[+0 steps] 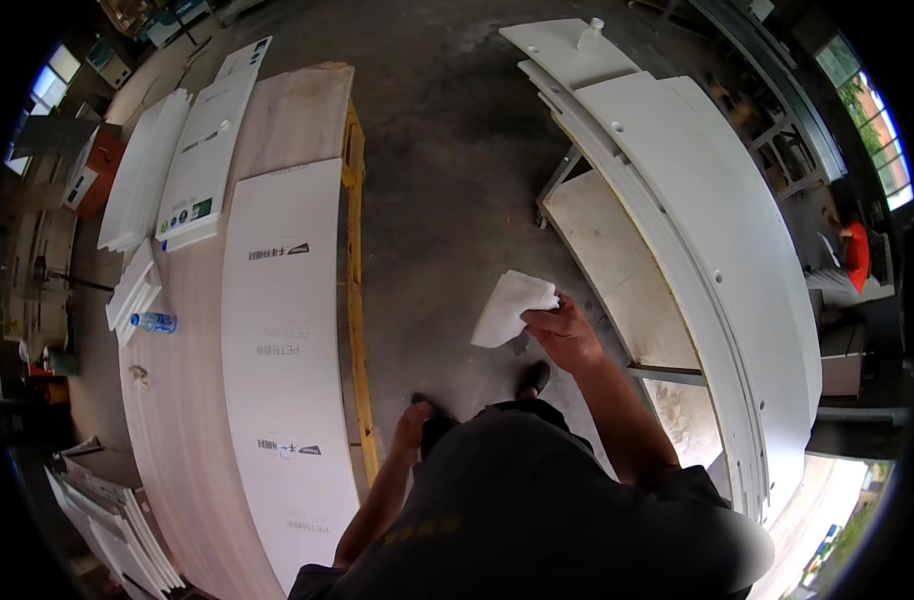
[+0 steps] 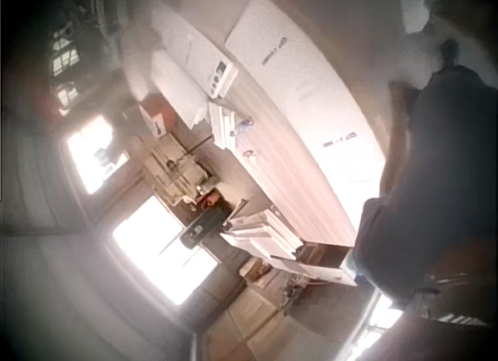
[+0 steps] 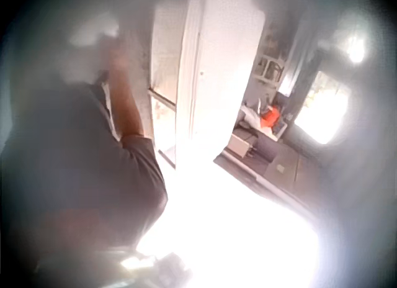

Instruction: The person wipes the surfaces of large white panels with a white cloth, moving from one panel to the next on a workbench. They occasionally flip panels over to clean both sides and continue wiping across multiple units.

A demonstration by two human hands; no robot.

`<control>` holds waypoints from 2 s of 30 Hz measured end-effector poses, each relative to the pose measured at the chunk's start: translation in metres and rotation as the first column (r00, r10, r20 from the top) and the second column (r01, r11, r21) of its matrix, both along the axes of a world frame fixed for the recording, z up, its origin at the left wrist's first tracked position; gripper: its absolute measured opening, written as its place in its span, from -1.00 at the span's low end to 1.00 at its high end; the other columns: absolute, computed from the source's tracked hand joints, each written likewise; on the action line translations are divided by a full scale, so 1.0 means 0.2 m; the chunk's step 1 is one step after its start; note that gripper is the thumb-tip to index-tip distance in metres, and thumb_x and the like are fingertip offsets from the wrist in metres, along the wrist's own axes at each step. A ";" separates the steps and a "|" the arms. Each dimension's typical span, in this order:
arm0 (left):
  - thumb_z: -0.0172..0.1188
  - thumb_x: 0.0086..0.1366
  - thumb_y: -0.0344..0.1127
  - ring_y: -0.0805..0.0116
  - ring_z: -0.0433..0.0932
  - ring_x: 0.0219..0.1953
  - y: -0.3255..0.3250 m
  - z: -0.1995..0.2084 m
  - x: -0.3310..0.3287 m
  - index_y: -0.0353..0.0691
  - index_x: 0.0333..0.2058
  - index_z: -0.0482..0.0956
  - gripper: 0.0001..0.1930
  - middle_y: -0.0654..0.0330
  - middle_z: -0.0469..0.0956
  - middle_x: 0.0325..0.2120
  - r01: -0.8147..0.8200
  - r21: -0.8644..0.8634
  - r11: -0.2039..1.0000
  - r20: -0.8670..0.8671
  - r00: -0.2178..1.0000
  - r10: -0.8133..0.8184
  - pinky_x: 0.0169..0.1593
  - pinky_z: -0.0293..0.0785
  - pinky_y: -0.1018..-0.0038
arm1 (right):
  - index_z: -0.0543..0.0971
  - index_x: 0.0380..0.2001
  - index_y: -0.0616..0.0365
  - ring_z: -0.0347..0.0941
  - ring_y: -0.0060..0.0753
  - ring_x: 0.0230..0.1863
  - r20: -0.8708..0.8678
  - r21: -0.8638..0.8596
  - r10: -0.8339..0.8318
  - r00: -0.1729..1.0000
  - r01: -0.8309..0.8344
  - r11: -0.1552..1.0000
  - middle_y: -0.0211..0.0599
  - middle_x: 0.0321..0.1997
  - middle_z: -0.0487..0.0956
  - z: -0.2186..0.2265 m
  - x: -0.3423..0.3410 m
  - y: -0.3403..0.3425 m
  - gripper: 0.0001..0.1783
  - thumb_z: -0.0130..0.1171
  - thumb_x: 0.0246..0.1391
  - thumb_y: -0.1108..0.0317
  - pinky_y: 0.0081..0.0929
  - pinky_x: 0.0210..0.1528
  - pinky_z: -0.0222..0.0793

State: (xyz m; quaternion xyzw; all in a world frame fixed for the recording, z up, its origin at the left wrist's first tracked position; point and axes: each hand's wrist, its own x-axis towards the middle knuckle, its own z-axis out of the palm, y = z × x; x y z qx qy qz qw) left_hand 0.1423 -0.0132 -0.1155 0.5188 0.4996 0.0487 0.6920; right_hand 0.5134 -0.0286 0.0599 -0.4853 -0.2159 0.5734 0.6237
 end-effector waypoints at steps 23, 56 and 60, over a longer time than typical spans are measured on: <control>0.36 0.18 -0.47 0.13 0.64 -0.07 0.96 1.19 3.17 -0.29 0.07 0.52 -0.55 0.01 0.63 -0.13 0.467 0.775 0.426 0.206 0.451 -0.869 -0.03 0.57 0.38 | 0.23 0.38 0.12 0.33 -0.06 0.35 -0.527 0.196 -0.435 0.730 0.602 0.774 -0.11 0.33 0.41 0.06 1.65 0.32 -0.28 0.12 0.28 0.01 -0.09 0.38 0.25; 0.57 -0.05 -0.29 0.09 0.63 -0.15 2.16 1.07 4.55 -0.30 -0.05 0.53 -0.42 0.02 0.61 -0.22 0.397 0.804 0.442 0.236 0.470 -0.851 -0.05 0.54 0.26 | 0.51 0.11 0.24 0.49 0.08 0.09 0.976 0.113 -0.200 0.086 0.585 0.803 -0.09 0.07 0.57 0.48 2.98 1.46 -0.46 0.26 0.02 0.34 -0.13 0.08 0.47; 0.57 -0.07 -0.26 0.00 0.63 -0.14 2.10 1.28 4.54 -0.29 -0.07 0.55 -0.42 0.02 0.63 -0.18 0.467 0.853 0.233 0.007 0.436 -0.900 -0.06 0.55 0.23 | 0.61 -0.11 0.29 0.53 0.14 -0.06 0.848 0.180 -0.452 0.275 0.654 0.735 -0.05 -0.07 0.65 0.43 3.03 1.43 -0.67 0.14 0.17 0.27 -0.13 0.01 0.46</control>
